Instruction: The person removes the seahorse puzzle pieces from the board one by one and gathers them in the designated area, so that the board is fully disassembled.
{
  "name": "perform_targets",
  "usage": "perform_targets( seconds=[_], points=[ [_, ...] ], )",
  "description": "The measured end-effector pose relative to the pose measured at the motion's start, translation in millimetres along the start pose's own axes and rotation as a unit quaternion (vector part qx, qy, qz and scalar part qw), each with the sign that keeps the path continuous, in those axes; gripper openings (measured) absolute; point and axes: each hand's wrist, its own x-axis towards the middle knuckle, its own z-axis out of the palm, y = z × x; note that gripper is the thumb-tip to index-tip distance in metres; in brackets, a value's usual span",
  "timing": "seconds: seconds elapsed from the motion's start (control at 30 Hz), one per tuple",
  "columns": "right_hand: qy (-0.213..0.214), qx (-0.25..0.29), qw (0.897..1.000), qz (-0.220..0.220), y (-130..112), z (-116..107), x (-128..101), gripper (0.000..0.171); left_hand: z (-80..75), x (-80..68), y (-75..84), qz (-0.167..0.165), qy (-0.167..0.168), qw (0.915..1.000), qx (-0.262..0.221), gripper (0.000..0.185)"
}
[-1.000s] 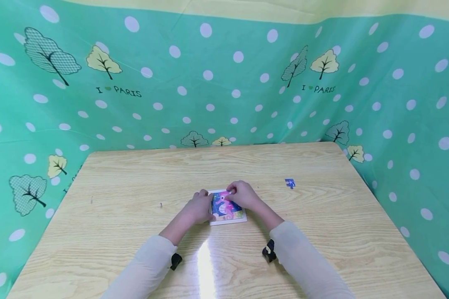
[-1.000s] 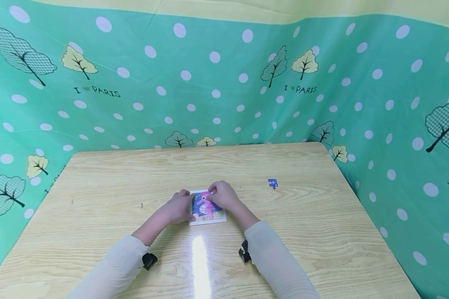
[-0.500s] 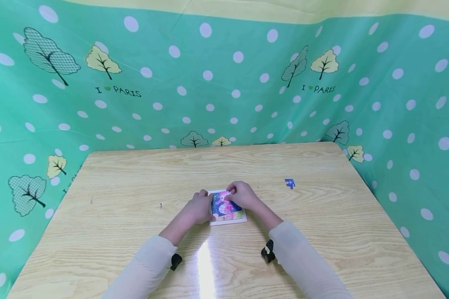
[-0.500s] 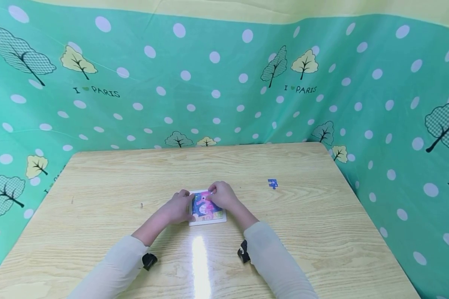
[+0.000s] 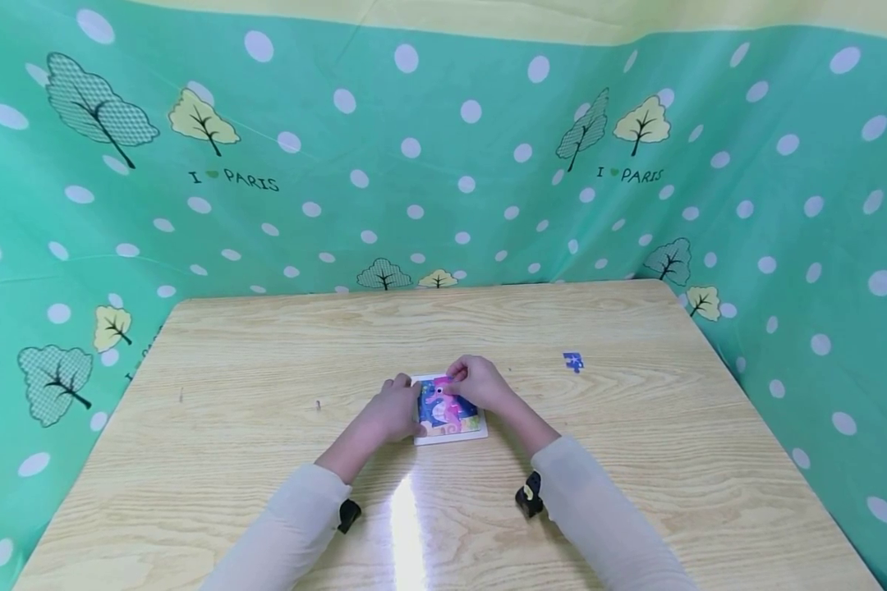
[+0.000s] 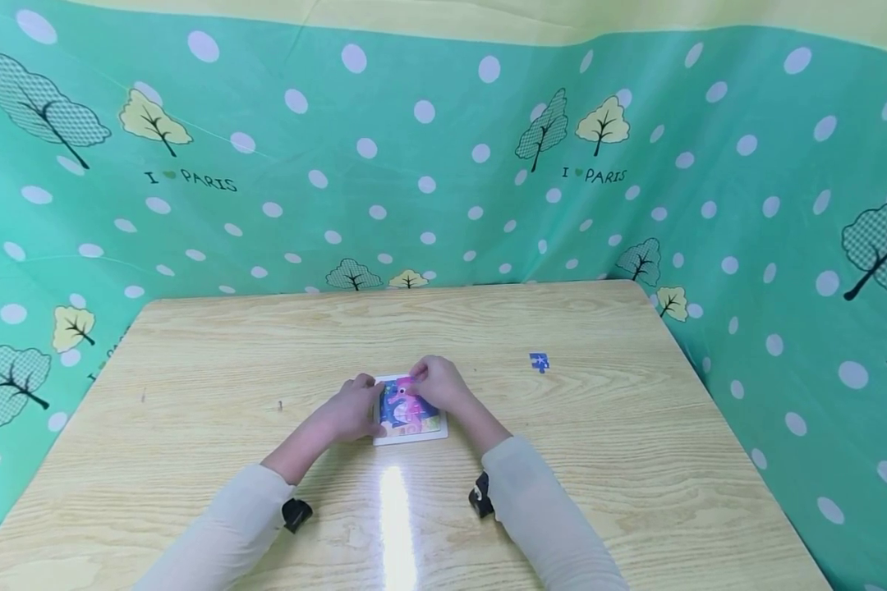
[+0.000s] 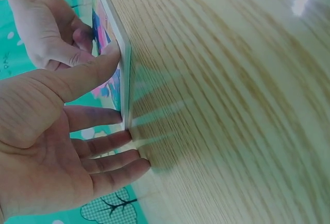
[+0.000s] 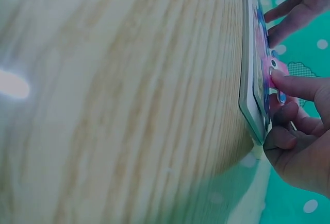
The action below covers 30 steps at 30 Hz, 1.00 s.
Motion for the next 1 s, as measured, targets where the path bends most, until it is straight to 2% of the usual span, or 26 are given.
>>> perform_targets(
  seconds=[0.17,0.4,0.67,1.0],
  points=[
    [-0.001,0.004,1.000,-0.003,2.4,-1.3,0.0,0.021,0.7,1.0,-0.9,-0.002,-0.003,1.0000,0.004,0.077],
    [-0.008,0.023,0.999,-0.034,6.9,-6.8,-0.9,0.019,1.3,1.9,-1.0,0.000,-0.001,1.0000,0.006,0.077],
    [-0.010,0.025,0.999,-0.024,9.3,-8.1,-1.9,0.019,0.7,2.2,-1.5,-0.001,-0.002,1.0000,0.007,0.077],
    [0.009,0.007,1.000,-0.015,12.9,-8.3,-1.2,0.014,1.3,2.1,-2.4,0.005,0.001,0.9999,0.012,0.077]
  ],
)
